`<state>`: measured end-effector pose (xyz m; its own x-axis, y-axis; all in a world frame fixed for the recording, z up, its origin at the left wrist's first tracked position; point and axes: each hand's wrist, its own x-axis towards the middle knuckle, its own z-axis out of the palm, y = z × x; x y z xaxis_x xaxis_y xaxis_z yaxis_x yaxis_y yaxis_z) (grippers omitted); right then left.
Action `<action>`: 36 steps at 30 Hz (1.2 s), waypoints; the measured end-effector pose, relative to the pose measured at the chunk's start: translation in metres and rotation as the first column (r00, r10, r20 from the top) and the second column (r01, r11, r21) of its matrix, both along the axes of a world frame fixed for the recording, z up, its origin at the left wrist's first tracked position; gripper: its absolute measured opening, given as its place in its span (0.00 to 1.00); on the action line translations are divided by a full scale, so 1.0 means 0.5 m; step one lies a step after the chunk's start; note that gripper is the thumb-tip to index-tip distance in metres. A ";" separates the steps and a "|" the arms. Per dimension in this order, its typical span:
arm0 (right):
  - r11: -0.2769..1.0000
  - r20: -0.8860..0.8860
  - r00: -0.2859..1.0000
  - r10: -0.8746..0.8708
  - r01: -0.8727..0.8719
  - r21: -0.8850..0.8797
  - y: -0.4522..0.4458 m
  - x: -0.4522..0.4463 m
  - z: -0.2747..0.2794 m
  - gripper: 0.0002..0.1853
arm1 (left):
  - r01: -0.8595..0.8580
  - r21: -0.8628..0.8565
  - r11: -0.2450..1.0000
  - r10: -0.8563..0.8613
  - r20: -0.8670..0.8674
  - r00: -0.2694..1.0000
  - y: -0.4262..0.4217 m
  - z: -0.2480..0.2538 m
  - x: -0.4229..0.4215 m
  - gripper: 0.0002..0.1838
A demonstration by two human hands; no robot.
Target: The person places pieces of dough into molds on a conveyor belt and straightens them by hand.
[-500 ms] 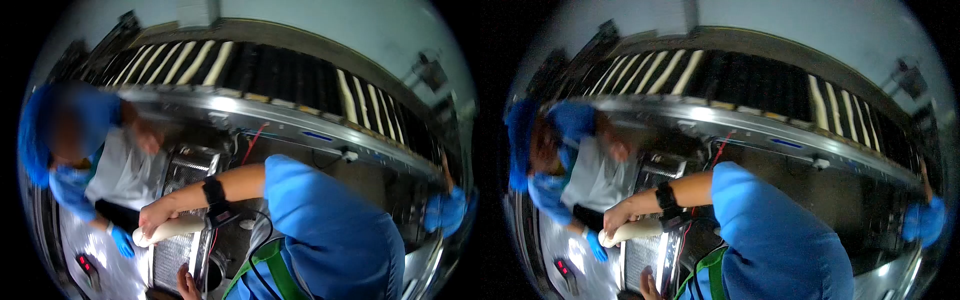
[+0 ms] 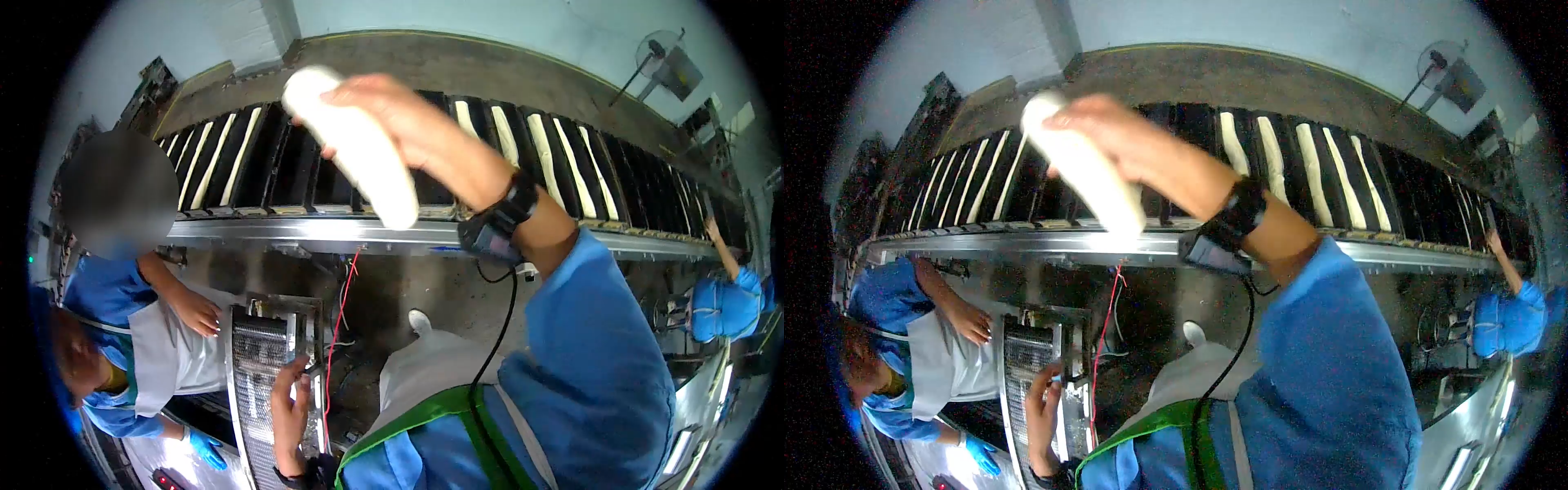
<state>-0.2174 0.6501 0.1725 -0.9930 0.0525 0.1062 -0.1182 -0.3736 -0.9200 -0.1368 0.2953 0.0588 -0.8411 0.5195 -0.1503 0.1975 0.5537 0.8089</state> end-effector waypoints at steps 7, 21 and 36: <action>0.922 0.032 0.925 -0.379 0.380 -0.068 0.190 0.032 -0.155 0.14 | 0.012 0.064 0.998 -0.018 0.096 0.995 0.140 -0.061 -0.004 0.13; 0.563 0.274 0.549 -0.790 0.471 0.679 0.163 -0.203 -0.600 0.36 | -0.053 0.018 0.998 0.049 0.194 0.980 0.141 -0.071 0.047 0.14; -0.066 -0.385 0.909 0.162 0.399 0.914 -0.054 -0.189 -0.641 0.15 | -0.422 -0.270 0.865 0.407 -0.115 0.906 -0.202 -0.161 0.175 0.13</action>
<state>-0.3119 0.6230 -0.1479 -0.8682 -0.2690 0.4170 -0.3695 0.9113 -0.1815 -0.0495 0.1945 -0.0219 -0.9802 0.0633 -0.1876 -0.0637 0.7965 0.6012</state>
